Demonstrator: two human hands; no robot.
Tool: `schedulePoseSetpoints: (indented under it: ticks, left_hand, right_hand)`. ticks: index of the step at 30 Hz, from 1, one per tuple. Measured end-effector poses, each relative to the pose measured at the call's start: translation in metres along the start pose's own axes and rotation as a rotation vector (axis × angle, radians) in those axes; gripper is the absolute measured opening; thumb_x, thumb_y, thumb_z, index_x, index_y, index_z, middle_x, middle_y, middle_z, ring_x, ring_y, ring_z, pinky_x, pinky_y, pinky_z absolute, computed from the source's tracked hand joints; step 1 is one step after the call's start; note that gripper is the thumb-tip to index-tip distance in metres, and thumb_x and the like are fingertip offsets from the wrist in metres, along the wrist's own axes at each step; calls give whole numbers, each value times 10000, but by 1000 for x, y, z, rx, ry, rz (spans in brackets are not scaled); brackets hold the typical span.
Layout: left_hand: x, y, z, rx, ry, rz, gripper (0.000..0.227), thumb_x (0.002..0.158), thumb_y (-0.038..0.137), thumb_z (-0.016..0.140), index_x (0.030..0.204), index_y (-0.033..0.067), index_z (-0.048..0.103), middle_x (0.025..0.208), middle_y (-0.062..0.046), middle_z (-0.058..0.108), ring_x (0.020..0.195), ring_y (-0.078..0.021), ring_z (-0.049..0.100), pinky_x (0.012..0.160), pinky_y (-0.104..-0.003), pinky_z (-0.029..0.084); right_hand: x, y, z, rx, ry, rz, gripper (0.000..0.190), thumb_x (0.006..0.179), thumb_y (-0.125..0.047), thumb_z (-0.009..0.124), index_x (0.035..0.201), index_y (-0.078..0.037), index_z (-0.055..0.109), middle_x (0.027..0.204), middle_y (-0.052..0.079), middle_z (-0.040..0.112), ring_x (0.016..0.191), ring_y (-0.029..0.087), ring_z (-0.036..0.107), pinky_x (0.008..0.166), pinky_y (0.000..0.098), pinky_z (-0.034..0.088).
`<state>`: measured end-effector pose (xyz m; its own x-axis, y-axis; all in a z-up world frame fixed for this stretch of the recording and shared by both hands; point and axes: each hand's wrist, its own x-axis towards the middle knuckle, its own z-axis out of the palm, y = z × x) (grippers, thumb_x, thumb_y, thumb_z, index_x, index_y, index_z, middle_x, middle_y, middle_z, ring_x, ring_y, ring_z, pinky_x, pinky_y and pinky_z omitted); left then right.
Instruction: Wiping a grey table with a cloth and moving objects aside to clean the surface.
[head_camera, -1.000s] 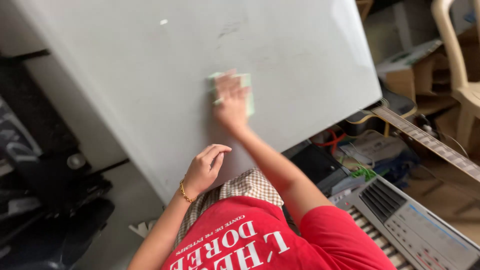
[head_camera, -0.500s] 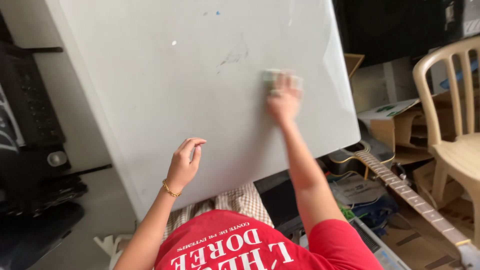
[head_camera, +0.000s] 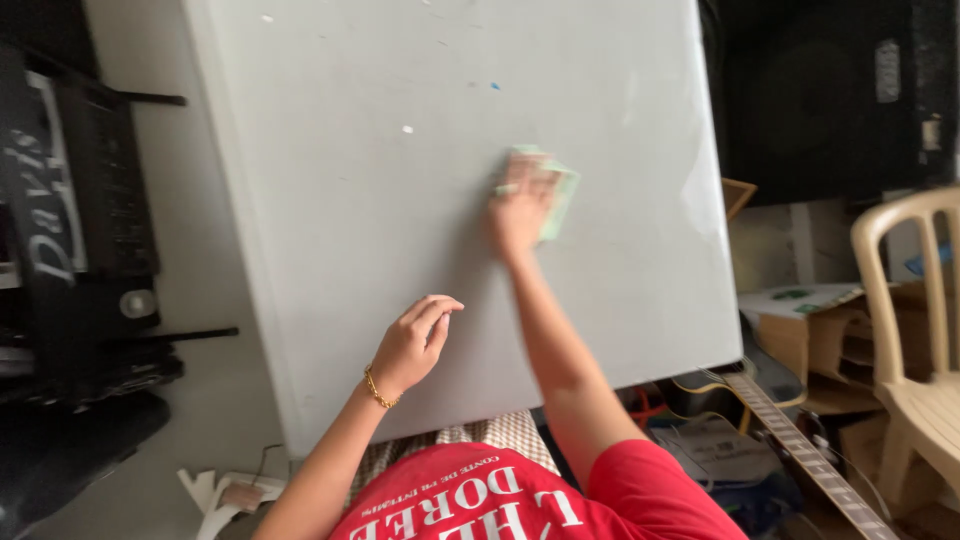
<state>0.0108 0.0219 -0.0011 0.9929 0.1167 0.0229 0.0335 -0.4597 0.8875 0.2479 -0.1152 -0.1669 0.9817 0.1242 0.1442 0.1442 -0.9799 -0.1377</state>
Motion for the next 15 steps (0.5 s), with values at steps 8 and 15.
schedulePoseSetpoints:
  ticks: [8,15]
  left_hand:
    - [-30,-36,-67,-21,240,-61,186,1000,16,530,1122,18,671,1069,-117,711,983,-278,712,862,-364,567]
    - [49,-88,11,223,214,-43,296,966,74,571,1260,68,600,1381,-130,573,1299,-314,542,1068,-488,454]
  right_hand:
    - [-198,-277,-23,592,-293,-956,752,766,-215,655,1484,-184,434,1597,60,394,1480,392,344,1204,551,257]
    - [54,15,-25,83,-146,-497,736,900,-328,636,1574,-217,362,1643,107,338,1535,304,325,1242,525,246]
